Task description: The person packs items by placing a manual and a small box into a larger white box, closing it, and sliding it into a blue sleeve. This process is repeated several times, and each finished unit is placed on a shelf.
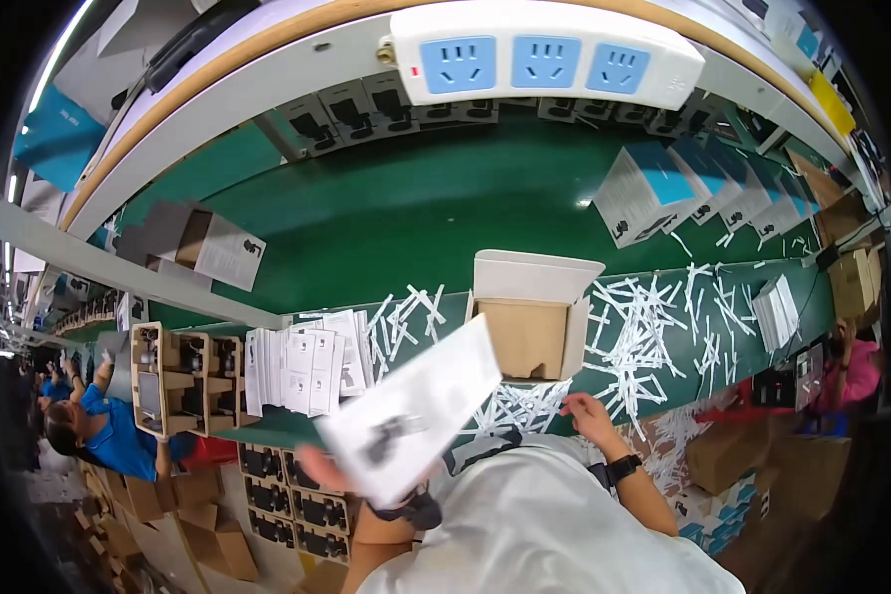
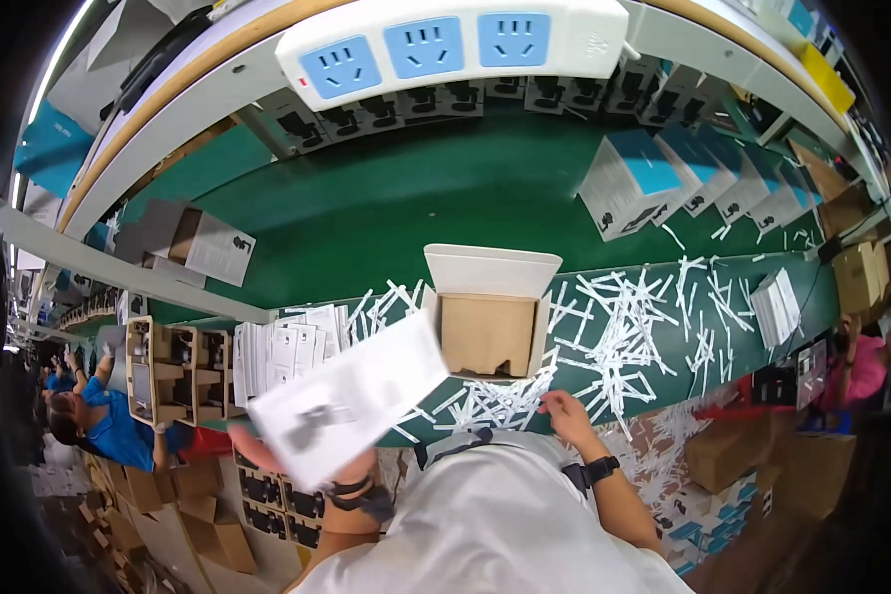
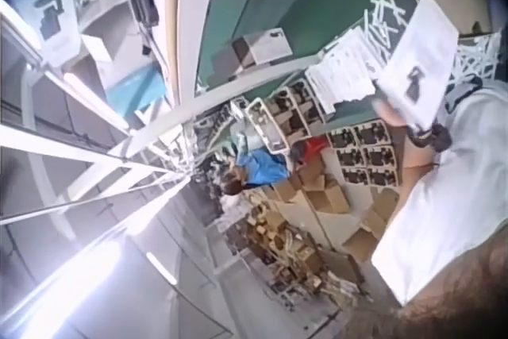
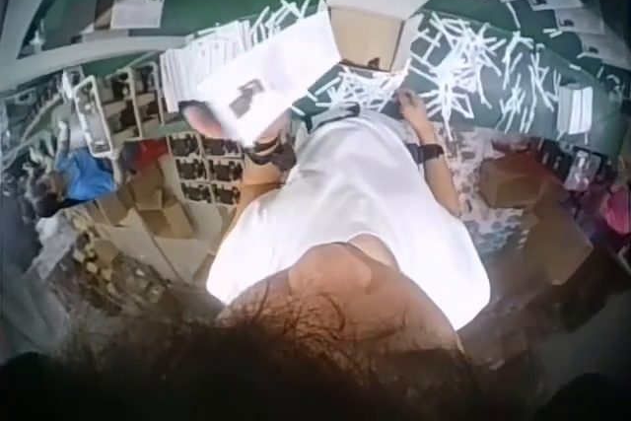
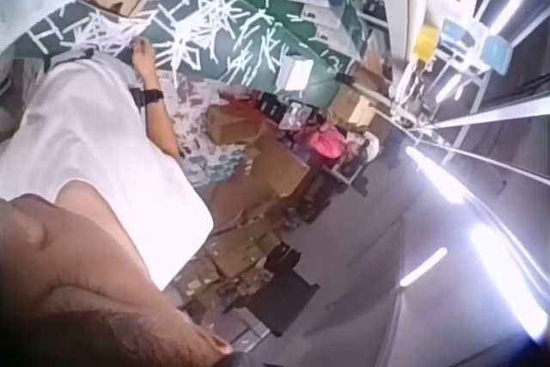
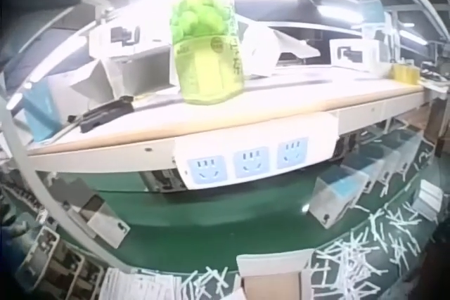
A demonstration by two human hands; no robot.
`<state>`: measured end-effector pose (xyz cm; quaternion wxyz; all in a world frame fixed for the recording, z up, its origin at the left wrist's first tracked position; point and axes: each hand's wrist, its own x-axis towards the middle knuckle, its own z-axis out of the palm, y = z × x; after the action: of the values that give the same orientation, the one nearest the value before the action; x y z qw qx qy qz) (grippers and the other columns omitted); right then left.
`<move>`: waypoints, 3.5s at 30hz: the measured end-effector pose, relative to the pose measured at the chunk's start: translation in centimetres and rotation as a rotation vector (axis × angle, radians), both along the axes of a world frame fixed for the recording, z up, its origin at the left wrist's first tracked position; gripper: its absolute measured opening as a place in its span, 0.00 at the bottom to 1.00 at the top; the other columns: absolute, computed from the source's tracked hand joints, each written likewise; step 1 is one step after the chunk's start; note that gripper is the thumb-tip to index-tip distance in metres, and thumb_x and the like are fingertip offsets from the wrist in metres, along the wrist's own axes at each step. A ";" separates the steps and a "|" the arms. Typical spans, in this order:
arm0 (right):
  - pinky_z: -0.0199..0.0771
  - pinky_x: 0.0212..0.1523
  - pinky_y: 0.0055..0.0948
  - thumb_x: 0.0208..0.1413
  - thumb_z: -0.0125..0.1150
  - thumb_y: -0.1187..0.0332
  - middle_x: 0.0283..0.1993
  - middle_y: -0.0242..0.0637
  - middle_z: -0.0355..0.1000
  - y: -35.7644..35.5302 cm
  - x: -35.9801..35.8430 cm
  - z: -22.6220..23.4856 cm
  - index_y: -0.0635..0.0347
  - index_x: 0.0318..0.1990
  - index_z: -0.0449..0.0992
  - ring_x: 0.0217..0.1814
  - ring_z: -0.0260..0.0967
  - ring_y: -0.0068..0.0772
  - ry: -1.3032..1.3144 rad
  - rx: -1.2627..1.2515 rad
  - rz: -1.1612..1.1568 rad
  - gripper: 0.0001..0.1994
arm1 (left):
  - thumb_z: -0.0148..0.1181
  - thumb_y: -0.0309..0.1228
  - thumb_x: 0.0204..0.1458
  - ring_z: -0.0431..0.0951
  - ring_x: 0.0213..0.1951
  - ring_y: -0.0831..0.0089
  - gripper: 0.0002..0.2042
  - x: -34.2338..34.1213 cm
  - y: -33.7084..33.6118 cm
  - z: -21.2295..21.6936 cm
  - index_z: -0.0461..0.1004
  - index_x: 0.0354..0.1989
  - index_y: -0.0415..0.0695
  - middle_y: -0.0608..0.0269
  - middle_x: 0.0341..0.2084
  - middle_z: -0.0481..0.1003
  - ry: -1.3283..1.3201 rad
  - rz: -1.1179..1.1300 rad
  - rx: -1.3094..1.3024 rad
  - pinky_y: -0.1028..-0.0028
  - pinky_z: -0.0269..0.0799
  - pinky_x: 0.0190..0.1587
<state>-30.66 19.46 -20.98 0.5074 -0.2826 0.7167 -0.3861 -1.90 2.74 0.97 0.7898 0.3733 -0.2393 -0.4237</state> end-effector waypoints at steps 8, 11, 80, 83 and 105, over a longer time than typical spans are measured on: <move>0.71 0.35 0.21 0.65 0.54 0.71 0.37 0.34 0.80 2.0 -1.2 -0.9 0.63 0.47 0.76 0.32 0.71 0.20 0.017 -0.069 -0.003 0.08 | 0.63 0.26 0.44 0.73 0.50 0.50 0.27 -4.1 -6.0 2.5 0.74 0.58 0.50 0.50 0.52 0.69 -1.668 -0.534 -0.543 0.60 0.76 0.37; 0.74 0.41 0.23 0.61 0.59 0.74 0.39 0.35 0.80 0.7 -1.1 1.2 0.64 0.47 0.77 0.38 0.75 0.23 0.061 -0.156 -0.060 0.09 | 0.65 0.28 0.48 0.73 0.52 0.45 0.26 -4.4 -4.6 1.8 0.71 0.60 0.46 0.45 0.53 0.68 -1.607 -0.623 -0.415 0.59 0.77 0.41; 0.72 0.31 0.37 0.55 0.64 0.63 0.37 0.35 0.71 -17.8 2.5 23.5 0.55 0.38 0.74 0.36 0.73 0.42 0.585 -0.653 0.755 0.09 | 0.66 0.35 0.50 0.72 0.55 0.52 0.15 -3.5 -4.8 -7.0 0.79 0.47 0.48 0.56 0.51 0.76 -0.824 -1.223 -0.157 0.55 0.63 0.59; 0.71 0.31 0.37 0.55 0.65 0.62 0.37 0.33 0.71 -17.7 3.0 24.0 0.54 0.37 0.74 0.35 0.73 0.42 0.603 -0.692 0.779 0.09 | 0.67 0.33 0.49 0.71 0.57 0.51 0.15 -3.0 -4.9 -7.0 0.79 0.46 0.48 0.57 0.52 0.76 -0.778 -1.277 -0.142 0.54 0.62 0.61; 0.75 0.42 0.33 0.60 0.60 0.63 0.39 0.42 0.73 -15.1 -1.9 24.5 0.59 0.54 0.76 0.40 0.75 0.43 0.714 -0.541 0.360 0.17 | 0.64 0.27 0.52 0.77 0.49 0.64 0.12 -2.5 -6.0 -7.4 0.80 0.44 0.38 0.57 0.45 0.80 -0.848 -1.181 -0.306 0.66 0.69 0.54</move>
<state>-32.57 4.40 3.48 0.1969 -0.6389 0.6596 -0.3433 -4.42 -3.22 -6.47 0.3133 0.1997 -0.7409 -0.5594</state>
